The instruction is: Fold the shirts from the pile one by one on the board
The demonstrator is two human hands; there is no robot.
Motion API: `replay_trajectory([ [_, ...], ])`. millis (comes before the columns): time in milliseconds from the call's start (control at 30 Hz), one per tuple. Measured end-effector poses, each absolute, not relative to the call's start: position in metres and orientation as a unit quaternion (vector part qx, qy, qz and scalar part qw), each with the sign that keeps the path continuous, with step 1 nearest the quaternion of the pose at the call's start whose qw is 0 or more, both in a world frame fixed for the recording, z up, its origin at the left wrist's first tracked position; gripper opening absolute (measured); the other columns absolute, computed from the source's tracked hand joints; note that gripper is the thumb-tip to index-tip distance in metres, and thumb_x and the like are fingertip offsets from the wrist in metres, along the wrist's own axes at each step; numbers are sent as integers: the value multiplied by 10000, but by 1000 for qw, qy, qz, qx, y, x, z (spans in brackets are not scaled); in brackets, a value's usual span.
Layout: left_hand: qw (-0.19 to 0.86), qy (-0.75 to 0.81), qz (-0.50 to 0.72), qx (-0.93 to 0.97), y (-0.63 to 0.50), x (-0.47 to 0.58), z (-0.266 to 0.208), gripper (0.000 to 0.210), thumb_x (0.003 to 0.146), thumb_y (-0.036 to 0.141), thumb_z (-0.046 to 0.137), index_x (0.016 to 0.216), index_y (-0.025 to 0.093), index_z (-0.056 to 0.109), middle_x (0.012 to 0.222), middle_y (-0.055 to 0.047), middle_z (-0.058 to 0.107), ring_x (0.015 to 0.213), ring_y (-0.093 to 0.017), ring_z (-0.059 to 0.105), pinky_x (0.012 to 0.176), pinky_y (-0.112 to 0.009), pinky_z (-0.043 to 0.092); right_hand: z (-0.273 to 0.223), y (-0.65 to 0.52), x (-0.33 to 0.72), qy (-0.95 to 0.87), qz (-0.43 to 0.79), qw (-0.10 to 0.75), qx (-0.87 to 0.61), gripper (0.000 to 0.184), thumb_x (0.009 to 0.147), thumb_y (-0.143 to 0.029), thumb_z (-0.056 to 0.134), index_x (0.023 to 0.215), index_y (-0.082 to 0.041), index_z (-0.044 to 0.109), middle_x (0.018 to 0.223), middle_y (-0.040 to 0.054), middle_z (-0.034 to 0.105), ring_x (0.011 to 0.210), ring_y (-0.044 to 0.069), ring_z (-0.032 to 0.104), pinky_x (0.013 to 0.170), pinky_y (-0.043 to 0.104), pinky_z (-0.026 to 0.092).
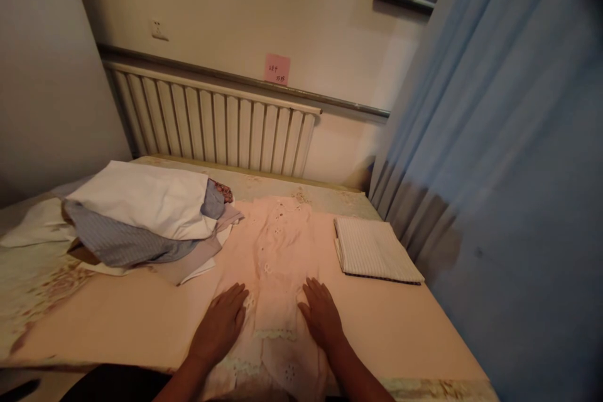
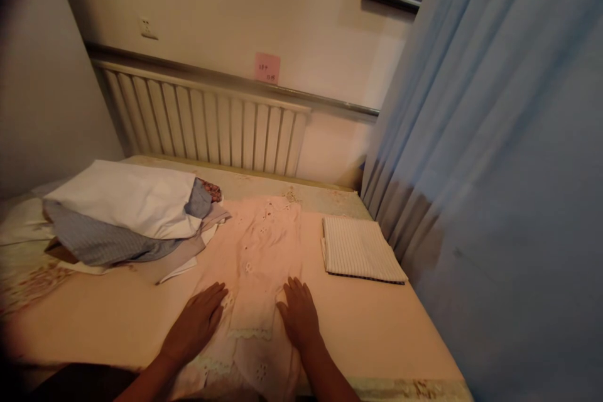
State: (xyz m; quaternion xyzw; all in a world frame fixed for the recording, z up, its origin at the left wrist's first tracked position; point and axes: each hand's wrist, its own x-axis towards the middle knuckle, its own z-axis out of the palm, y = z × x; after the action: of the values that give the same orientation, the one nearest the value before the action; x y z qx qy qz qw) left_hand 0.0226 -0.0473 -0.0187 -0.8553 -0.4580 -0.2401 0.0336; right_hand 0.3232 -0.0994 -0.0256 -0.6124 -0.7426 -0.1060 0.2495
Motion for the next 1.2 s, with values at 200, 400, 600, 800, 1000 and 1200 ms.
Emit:
replay_trajectory([
  [200, 28, -456, -245, -855, -47, 22, -19, 391, 927, 305, 418, 1267, 219, 592, 1357, -69, 587, 1285, -236, 511, 1057, -450, 426, -25, -100, 323, -743, -108, 250, -611, 372, 962, -336, 461, 1280, -179, 572, 1376, 86, 553, 1342, 238, 430, 1125, 456, 338],
  [400, 20, -454, -241, -857, -47, 22, -18, 392, 927, 294, 417, 1263, 197, 595, 1359, -78, 585, 1286, -234, 509, 1066, -447, 416, -25, -100, 324, -747, -100, 243, -610, 379, 956, -329, 471, 1283, -166, 570, 1382, 100, 544, 1340, 247, 432, 1119, 468, 342],
  [600, 23, -453, -254, -855, -46, 22, -21, 395, 923, 295, 424, 1267, 200, 593, 1355, -80, 588, 1286, -234, 508, 1065, -439, 415, -26, -100, 323, -745, -100, 255, -608, 379, 963, -325, 458, 1292, -172, 567, 1392, 97, 535, 1353, 243, 414, 1130, 465, 323],
  [800, 28, -453, -259, -853, -47, 23, -21, 391, 921, 287, 422, 1265, 211, 595, 1352, -75, 590, 1286, -237, 508, 1065, -448, 415, -28, -100, 323, -741, -100, 257, -613, 380, 973, -344, 439, 1283, -174, 578, 1391, 88, 537, 1352, 241, 416, 1137, 468, 314],
  [1000, 29, -455, -252, -854, -48, 24, -19, 386, 915, 278, 431, 1251, 199, 603, 1344, -81, 597, 1275, -239, 520, 1051, -447, 430, -26, -101, 323, -743, -96, 252, -612, 381, 972, -338, 435, 1284, -173, 579, 1382, 84, 546, 1341, 239, 430, 1132, 461, 328],
  [1200, 25, -452, -262, -852, -48, 24, -19, 388, 913, 264, 426, 1256, 209, 599, 1340, -77, 600, 1273, -235, 521, 1055, -447, 424, -28, -101, 324, -745, -105, 253, -608, 377, 966, -328, 448, 1278, -166, 583, 1382, 97, 544, 1344, 248, 427, 1133, 474, 327],
])
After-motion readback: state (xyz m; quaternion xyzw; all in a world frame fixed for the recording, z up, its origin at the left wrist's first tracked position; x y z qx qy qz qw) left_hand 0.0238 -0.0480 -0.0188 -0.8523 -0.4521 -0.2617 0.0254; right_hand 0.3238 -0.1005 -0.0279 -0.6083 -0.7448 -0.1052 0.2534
